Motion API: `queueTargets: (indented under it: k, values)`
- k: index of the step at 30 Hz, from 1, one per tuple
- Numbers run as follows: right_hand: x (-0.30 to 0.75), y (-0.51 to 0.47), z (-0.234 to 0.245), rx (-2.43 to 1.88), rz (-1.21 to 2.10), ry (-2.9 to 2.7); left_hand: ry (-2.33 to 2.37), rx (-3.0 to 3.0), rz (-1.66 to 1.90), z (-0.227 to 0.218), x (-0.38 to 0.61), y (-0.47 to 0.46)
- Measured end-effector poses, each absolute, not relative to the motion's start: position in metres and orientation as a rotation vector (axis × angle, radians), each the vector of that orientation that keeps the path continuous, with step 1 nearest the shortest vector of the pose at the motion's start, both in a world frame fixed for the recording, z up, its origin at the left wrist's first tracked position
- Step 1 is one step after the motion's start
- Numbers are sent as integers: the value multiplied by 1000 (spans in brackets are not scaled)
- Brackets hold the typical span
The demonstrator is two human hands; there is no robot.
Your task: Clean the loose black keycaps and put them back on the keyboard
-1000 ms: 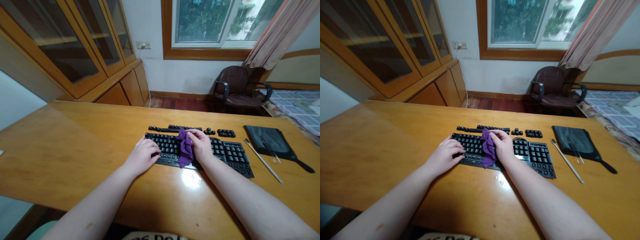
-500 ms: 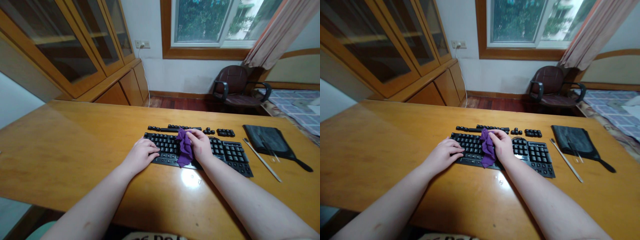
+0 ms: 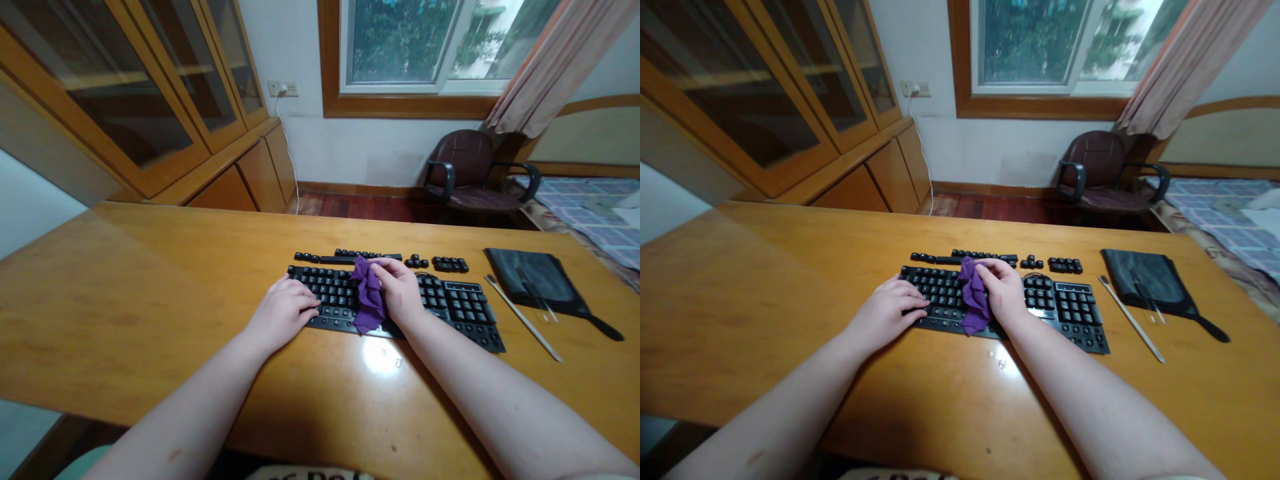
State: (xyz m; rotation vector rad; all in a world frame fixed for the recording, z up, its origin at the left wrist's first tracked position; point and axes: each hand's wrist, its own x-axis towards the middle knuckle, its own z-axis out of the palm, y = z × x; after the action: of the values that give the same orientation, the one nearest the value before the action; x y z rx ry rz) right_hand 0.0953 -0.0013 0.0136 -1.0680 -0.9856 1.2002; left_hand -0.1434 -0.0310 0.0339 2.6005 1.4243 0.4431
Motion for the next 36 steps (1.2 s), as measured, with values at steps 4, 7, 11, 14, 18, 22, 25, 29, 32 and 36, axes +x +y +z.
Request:
queueTargets:
  k: [4, 7, 11, 14, 18, 22, 25, 29, 32, 36]
  values:
    - [96, -1, 13, -1052, 1206, -993, 1522, 2618, 326, 41, -138, -39]
    - [95, -1, 13, -1055, 1211, -993, 1572, 2637, 32, 48, -128, -53]
    - [95, -2, 14, -1057, 1207, -993, 1718, 2500, -384, 55, -115, -70]
    - [95, -2, 14, -1059, 1207, -998, 1709, 2452, -464, 55, -114, -72]
    - [95, -2, 15, -1060, 1213, -990, 1681, 2438, -305, 53, -122, -65]
    - [96, 0, 16, -1058, 1248, -908, 1662, 2389, 217, 61, -135, -53]
    - [95, 1, 17, -1042, 1267, -846, 1724, 2342, 476, 74, -144, -36]
    - [94, 0, 17, -1026, 1284, -837, 1700, 2387, 409, 82, -147, 7]
    - [94, -1, 16, -1039, 1254, -896, 1693, 2462, 275, 75, -137, 44]
    - [94, -2, 15, -1043, 1251, -928, 1665, 2524, 129, 60, -111, 80]
